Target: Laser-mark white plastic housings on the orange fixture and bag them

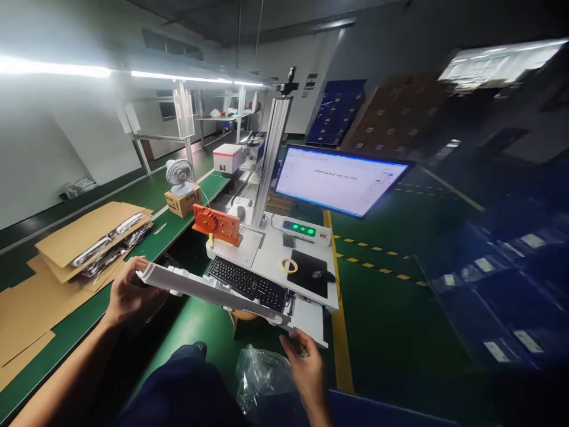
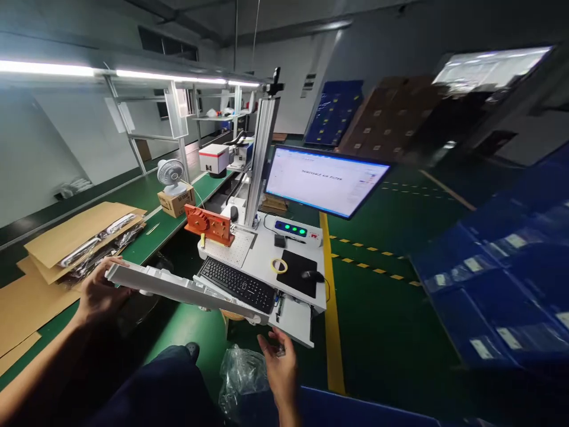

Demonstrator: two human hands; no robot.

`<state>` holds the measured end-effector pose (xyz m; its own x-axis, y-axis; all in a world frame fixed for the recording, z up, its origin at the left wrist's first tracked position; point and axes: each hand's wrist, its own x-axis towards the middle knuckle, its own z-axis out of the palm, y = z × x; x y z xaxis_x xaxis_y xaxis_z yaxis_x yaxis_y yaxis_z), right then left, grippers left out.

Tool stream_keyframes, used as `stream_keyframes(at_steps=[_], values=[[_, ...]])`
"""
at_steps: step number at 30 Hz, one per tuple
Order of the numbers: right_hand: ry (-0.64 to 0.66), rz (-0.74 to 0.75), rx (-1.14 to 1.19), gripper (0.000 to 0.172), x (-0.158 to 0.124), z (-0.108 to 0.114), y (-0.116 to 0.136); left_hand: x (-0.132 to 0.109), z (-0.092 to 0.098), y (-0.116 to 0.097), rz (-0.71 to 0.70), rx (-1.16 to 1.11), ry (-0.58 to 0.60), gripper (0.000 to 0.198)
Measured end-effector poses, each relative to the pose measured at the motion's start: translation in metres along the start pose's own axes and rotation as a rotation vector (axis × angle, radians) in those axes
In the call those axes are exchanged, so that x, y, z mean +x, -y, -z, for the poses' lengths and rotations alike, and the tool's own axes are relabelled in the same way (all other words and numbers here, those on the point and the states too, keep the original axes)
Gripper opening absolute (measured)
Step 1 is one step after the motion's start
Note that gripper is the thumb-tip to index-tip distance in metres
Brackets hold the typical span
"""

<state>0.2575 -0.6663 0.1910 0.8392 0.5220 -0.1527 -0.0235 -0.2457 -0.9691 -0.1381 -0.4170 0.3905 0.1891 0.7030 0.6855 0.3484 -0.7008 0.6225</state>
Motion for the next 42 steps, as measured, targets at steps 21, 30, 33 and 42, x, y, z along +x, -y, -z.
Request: stream_keyframes(at_steps=[21,30,33,42], values=[[-0.062,-0.083,-0.858,0.095,0.140,-0.221,0.047,0.058,-0.199,0.362,0.913,-0.190,0.145,0.075],[-0.042,-0.244,-0.927,0.086,0.226,-0.307,0.051,0.128,-0.301,0.465,1.013,-0.413,0.171,0.077],[-0.064,-0.264,-0.859,0.091,0.237,-0.321,0.047,0.129,-0.313,0.481,1.047,-0.414,0.168,0.076],[-0.094,-0.318,-0.846,0.074,0.287,-0.342,0.044,0.157,-0.338,0.500,1.057,-0.399,0.203,0.071]])
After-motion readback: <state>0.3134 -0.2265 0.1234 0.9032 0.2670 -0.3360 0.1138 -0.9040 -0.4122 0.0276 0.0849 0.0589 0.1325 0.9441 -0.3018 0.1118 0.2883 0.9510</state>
